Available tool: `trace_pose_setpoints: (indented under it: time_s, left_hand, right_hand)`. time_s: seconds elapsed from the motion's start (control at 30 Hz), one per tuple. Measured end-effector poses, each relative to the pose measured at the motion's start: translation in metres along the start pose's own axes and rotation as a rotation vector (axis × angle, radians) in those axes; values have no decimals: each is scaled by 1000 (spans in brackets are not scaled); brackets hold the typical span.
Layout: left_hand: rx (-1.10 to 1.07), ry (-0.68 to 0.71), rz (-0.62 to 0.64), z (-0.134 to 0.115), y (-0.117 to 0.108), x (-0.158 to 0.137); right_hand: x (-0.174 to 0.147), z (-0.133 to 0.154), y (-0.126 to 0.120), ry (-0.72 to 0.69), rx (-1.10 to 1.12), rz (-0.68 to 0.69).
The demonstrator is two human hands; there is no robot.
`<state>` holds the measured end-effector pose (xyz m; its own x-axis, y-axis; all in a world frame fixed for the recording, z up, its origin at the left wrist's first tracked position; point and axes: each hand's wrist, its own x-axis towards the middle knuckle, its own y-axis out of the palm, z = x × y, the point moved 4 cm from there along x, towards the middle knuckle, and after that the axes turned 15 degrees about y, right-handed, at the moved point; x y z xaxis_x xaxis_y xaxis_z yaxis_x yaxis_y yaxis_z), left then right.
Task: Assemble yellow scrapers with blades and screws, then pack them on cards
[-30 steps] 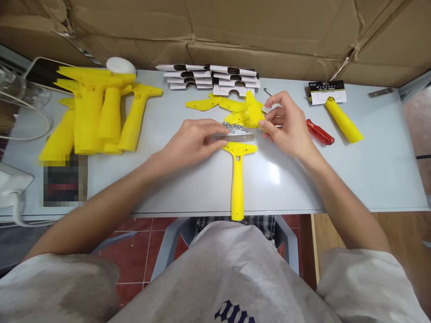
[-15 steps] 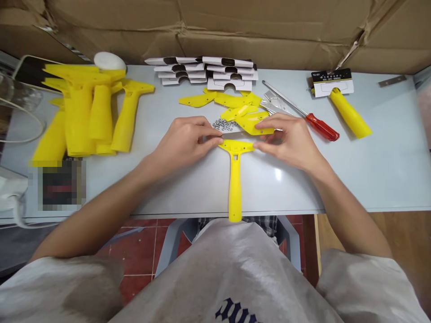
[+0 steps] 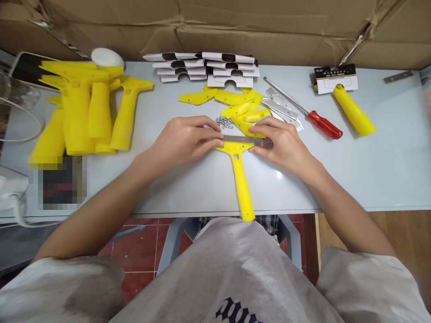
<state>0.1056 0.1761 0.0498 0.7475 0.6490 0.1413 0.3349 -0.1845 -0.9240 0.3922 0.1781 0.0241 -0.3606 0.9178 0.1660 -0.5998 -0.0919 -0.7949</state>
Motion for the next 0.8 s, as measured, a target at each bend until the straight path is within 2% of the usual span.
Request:
trace_pose_setpoints:
  time_s: [0.2, 0.47, 0.8]
  left_hand:
    - [29, 68, 29, -8, 5, -10]
    - [150, 131, -114, -1, 21, -26]
    - [122, 168, -208, 8, 23, -32]
  right_hand:
    - [0, 1, 2, -8, 27, -5]
    - [3, -1, 3, 71, 41, 26]
    - [3, 3, 1, 52, 37, 23]
